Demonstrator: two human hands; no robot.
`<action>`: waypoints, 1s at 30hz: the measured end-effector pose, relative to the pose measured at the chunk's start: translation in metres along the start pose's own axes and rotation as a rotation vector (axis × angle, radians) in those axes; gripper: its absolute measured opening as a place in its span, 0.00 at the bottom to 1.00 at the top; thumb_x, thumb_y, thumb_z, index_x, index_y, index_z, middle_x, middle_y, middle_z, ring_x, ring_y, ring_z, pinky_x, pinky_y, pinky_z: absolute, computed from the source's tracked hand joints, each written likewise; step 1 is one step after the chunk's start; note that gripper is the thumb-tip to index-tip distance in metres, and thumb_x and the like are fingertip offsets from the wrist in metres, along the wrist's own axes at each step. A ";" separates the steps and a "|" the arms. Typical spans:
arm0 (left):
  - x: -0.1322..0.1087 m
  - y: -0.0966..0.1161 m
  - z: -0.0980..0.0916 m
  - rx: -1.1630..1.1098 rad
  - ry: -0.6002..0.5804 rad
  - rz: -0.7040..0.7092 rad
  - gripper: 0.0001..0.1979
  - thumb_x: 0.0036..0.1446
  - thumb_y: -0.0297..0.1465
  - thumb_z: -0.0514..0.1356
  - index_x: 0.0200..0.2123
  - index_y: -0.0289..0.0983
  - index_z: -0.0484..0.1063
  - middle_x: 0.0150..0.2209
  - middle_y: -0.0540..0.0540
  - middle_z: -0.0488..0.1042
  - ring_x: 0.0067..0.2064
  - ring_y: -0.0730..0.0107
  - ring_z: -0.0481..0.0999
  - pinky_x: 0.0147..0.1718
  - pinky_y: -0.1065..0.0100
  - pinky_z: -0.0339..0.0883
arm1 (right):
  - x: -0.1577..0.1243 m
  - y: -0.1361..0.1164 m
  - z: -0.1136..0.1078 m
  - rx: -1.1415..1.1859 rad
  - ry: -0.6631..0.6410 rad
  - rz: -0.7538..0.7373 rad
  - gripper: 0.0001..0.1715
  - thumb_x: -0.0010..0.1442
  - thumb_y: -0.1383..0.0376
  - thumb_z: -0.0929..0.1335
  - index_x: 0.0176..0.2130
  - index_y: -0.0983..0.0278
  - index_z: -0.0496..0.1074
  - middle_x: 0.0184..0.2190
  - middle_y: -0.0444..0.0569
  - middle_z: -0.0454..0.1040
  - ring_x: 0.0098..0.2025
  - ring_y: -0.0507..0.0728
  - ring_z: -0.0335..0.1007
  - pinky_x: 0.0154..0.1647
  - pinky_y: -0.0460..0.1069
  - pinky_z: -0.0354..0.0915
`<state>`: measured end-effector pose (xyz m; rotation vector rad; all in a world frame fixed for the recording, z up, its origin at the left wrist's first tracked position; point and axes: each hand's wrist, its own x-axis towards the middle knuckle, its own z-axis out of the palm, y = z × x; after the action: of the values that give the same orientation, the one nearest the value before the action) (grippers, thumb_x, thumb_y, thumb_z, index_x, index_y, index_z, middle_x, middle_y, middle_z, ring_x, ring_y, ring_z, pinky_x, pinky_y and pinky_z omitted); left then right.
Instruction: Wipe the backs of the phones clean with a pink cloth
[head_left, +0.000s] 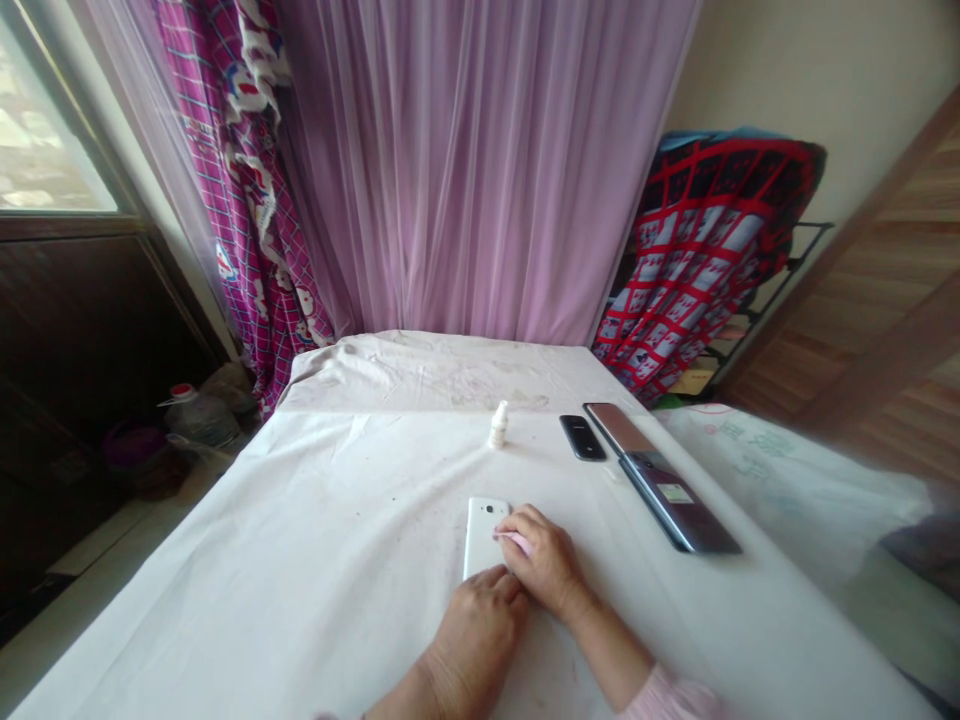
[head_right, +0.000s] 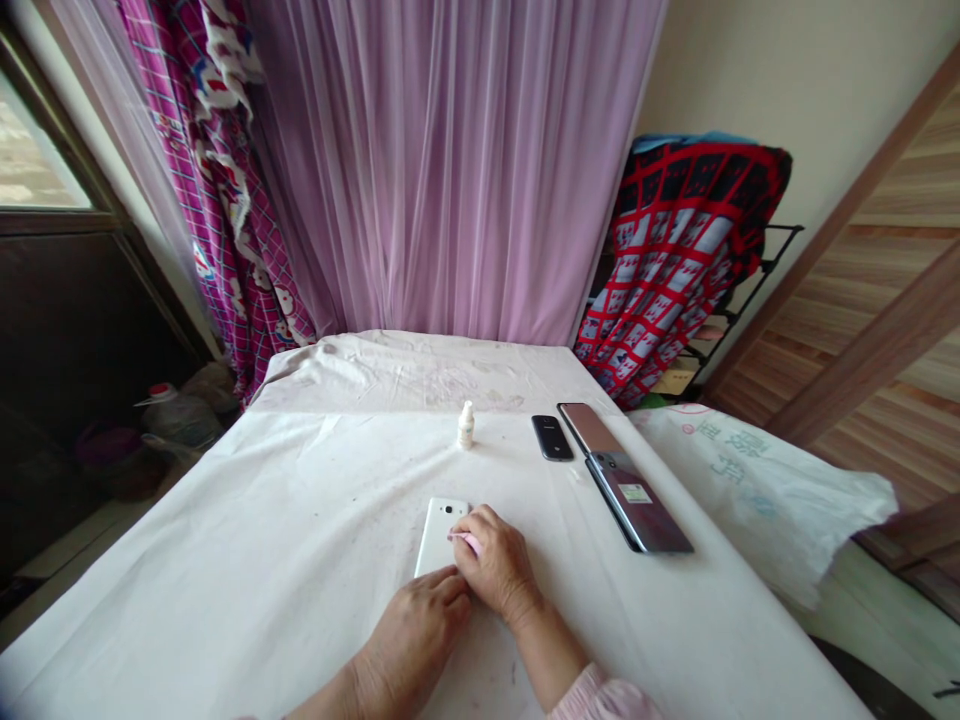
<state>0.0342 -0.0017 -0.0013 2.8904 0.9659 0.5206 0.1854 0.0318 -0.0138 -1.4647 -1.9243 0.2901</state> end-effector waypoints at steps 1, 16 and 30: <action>-0.002 0.000 0.002 -0.024 0.029 -0.010 0.05 0.60 0.25 0.58 0.31 0.35 0.72 0.36 0.48 0.77 0.40 0.68 0.76 0.42 0.68 0.72 | -0.001 -0.001 0.000 0.001 0.008 0.002 0.10 0.56 0.70 0.63 0.33 0.60 0.73 0.32 0.45 0.74 0.35 0.53 0.72 0.39 0.45 0.65; -0.008 -0.012 0.010 -0.117 0.138 0.060 0.06 0.64 0.30 0.56 0.41 0.38 0.72 0.43 0.50 0.77 0.50 0.72 0.73 0.55 0.66 0.64 | -0.003 0.000 -0.007 0.083 -0.051 -0.030 0.09 0.56 0.70 0.65 0.33 0.59 0.75 0.33 0.46 0.74 0.35 0.53 0.72 0.40 0.45 0.65; -0.008 -0.010 0.012 -0.073 0.130 0.054 0.08 0.63 0.27 0.54 0.36 0.38 0.74 0.40 0.49 0.78 0.45 0.70 0.75 0.52 0.65 0.67 | 0.001 0.005 0.002 -0.017 0.059 0.061 0.13 0.62 0.66 0.63 0.40 0.57 0.77 0.36 0.47 0.75 0.37 0.53 0.73 0.40 0.44 0.66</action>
<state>0.0268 0.0028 -0.0168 2.8545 0.8659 0.7403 0.1879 0.0350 -0.0182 -1.5281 -1.8424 0.2565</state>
